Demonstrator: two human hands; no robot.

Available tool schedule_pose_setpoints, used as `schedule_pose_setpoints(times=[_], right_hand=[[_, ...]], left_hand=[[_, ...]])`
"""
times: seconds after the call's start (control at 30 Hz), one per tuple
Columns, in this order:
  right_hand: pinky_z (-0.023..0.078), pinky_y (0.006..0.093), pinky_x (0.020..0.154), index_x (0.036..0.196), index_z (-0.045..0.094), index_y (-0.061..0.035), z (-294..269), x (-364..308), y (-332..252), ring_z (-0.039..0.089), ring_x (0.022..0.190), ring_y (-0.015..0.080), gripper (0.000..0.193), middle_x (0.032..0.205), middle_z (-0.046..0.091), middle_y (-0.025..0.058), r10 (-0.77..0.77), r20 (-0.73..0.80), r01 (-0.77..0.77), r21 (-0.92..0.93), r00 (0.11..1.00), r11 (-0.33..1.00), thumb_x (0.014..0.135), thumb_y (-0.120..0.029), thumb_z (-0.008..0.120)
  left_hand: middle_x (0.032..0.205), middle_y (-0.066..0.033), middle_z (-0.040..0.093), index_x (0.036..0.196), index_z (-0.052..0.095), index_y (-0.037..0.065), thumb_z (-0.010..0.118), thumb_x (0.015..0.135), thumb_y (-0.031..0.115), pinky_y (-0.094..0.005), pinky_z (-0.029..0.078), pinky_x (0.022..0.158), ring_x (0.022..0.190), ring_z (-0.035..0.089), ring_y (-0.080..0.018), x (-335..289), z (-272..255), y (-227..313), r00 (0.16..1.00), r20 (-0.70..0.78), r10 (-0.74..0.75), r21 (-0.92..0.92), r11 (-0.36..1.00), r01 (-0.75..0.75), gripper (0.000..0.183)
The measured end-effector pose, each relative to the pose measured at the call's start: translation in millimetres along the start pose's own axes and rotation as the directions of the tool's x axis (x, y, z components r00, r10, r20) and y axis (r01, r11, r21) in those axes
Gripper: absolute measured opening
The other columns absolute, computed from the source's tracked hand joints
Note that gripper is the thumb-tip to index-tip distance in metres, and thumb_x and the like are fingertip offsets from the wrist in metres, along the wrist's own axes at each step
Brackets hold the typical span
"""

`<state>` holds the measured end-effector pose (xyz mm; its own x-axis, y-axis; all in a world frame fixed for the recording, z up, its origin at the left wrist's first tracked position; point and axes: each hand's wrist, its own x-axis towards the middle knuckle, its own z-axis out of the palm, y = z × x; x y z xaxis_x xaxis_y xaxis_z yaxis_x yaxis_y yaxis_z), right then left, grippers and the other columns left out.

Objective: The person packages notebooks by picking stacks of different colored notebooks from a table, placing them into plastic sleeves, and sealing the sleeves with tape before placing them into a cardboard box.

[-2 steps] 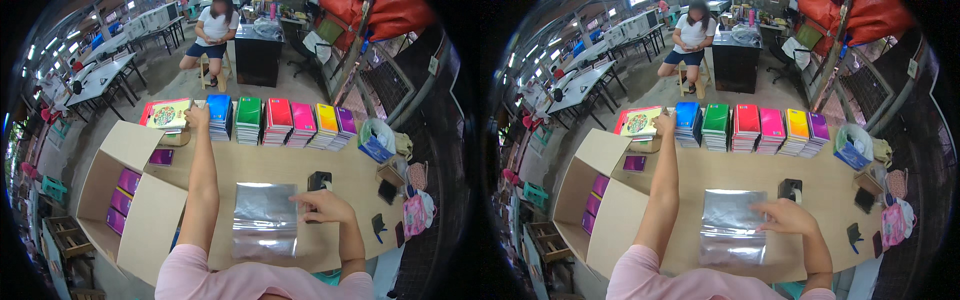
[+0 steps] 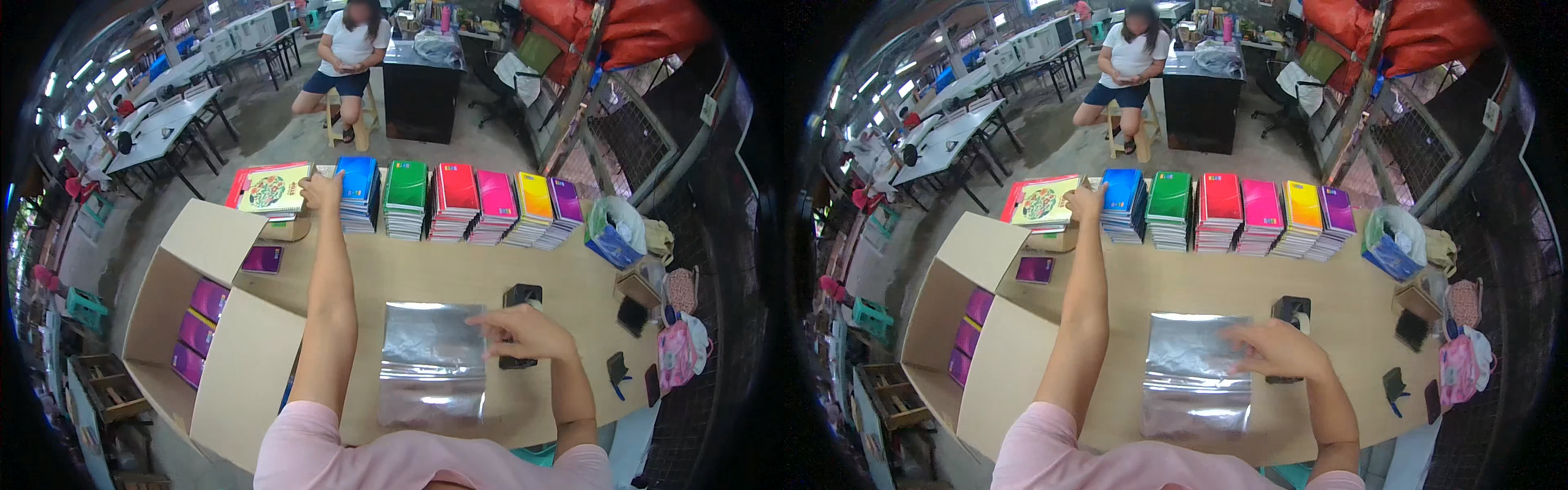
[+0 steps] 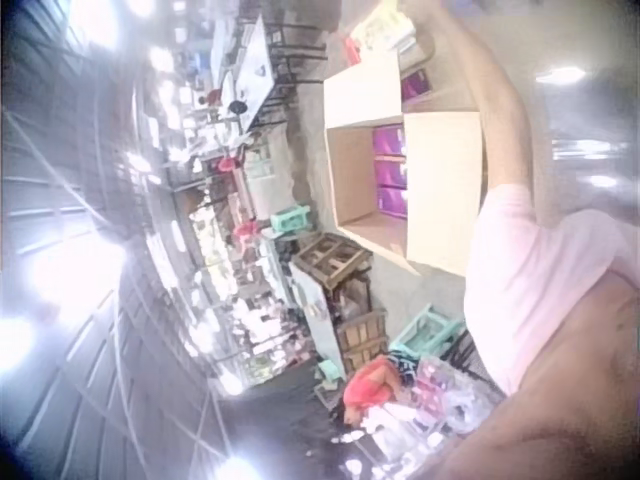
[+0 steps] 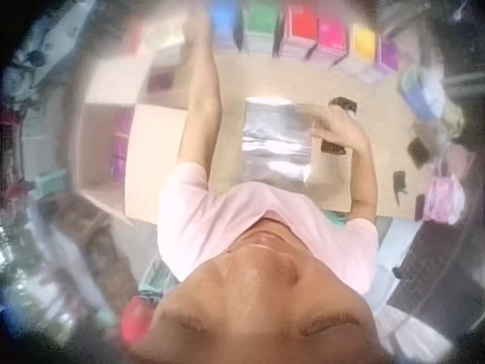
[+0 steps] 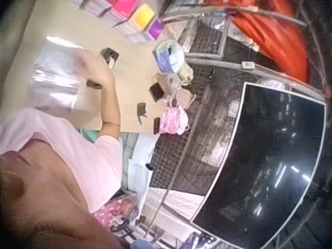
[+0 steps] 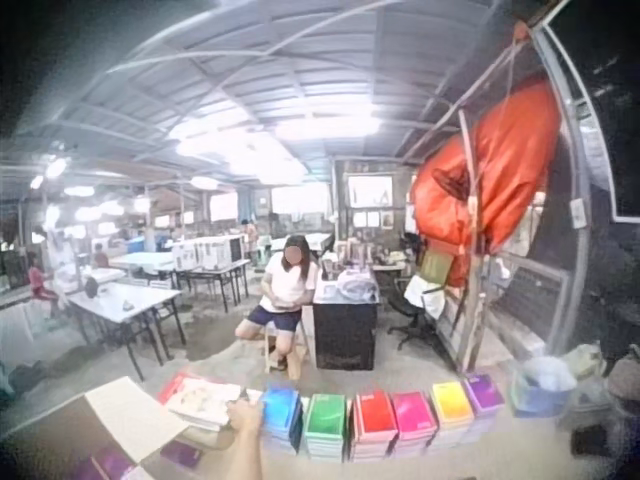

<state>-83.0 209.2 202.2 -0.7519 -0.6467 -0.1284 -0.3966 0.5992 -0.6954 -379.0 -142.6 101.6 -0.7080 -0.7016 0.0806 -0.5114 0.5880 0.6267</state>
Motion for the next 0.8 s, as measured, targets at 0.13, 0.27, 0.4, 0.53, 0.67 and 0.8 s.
schedule_pose_setpoints(times=[0.13, 0.27, 0.4, 0.53, 0.67, 0.8], right_hand=[[0.050, 0.0375, 0.065, 0.098, 0.066, -0.0003, 3, 109, 31, 0.064, 0.069, 0.0306, 0.028, 0.073, 0.065, 0.0153, -0.031, -0.243, 0.039, 0.027, 0.969, 0.999, 0.079, -0.021, 0.072], [0.050, 0.0421, 0.073, 0.085, 0.064, 0.0031, -9, 233, 93, 0.063, 0.080, 0.0361, 0.025, 0.082, 0.065, 0.0198, -0.020, -0.614, -0.050, -0.097, 0.789, 0.994, 0.077, -0.019, 0.074], [0.051, 0.0449, 0.083, 0.088, 0.068, 0.0044, -6, 320, 66, 0.063, 0.094, 0.0393, 0.032, 0.098, 0.066, 0.0232, 0.021, -0.682, -0.301, -0.294, 0.731, 0.907, 0.076, -0.024, 0.077], [0.054, 0.0460, 0.081, 0.095, 0.068, 0.0042, 9, 358, 45, 0.067, 0.088, 0.0379, 0.033, 0.093, 0.068, 0.0223, 0.143, -0.450, -0.380, -0.497, 0.881, 0.780, 0.080, -0.025, 0.072], [0.054, 0.0575, 0.070, 0.109, 0.066, 0.0030, 19, 375, 74, 0.068, 0.088, 0.0396, 0.032, 0.099, 0.069, 0.0211, 0.123, -0.434, -0.377, -0.569, 0.893, 0.731, 0.085, -0.018, 0.064], [0.055, 0.0540, 0.074, 0.133, 0.047, 0.0010, 3, 361, 69, 0.069, 0.089, 0.0372, 0.053, 0.096, 0.069, 0.0206, 0.123, -0.528, -0.441, -0.536, 0.841, 0.720, 0.082, -0.006, 0.059]], left_hand=[[0.120, -0.0183, 0.055, 0.108, 0.068, 0.005, 0.085, 0.066, 0.038, -0.0436, 0.051, 0.088, 0.113, 0.054, -0.0363, 24, -4, -7, 0.972, 0.067, 0.224, 0.135, 0.964, -0.231, 0.056], [0.107, -0.0209, 0.063, 0.104, 0.063, 0.002, 0.079, 0.073, 0.020, -0.0430, 0.051, 0.084, 0.094, 0.064, -0.0381, 4, -17, -2, 0.969, -0.023, 0.245, -0.378, 0.896, -0.235, 0.039], [0.110, -0.0137, 0.061, 0.124, 0.050, -0.004, 0.063, 0.079, -0.003, -0.0349, 0.054, 0.078, 0.094, 0.063, -0.0247, -37, -17, -65, 0.962, 0.029, 0.270, -0.972, 0.234, -0.036, 0.047], [0.129, -0.0177, 0.053, 0.142, 0.034, 0.002, 0.056, 0.088, 0.000, -0.0427, 0.055, 0.091, 0.110, 0.060, -0.0301, -96, -10, -105, 0.857, 0.425, 0.291, -0.898, 0.015, 0.440, 0.058], [0.129, -0.0171, 0.053, 0.141, 0.034, 0.004, 0.052, 0.092, 0.001, -0.0441, 0.053, 0.093, 0.111, 0.059, -0.0303, -115, 0, -121, 0.801, 0.498, 0.333, -0.830, -0.084, 0.551, 0.052], [0.131, -0.0173, 0.052, 0.140, 0.035, 0.003, 0.052, 0.094, 0.003, -0.0454, 0.052, 0.094, 0.113, 0.059, -0.0312, -125, -1, -129, 0.722, 0.578, 0.381, -0.763, -0.061, 0.644, 0.050]])
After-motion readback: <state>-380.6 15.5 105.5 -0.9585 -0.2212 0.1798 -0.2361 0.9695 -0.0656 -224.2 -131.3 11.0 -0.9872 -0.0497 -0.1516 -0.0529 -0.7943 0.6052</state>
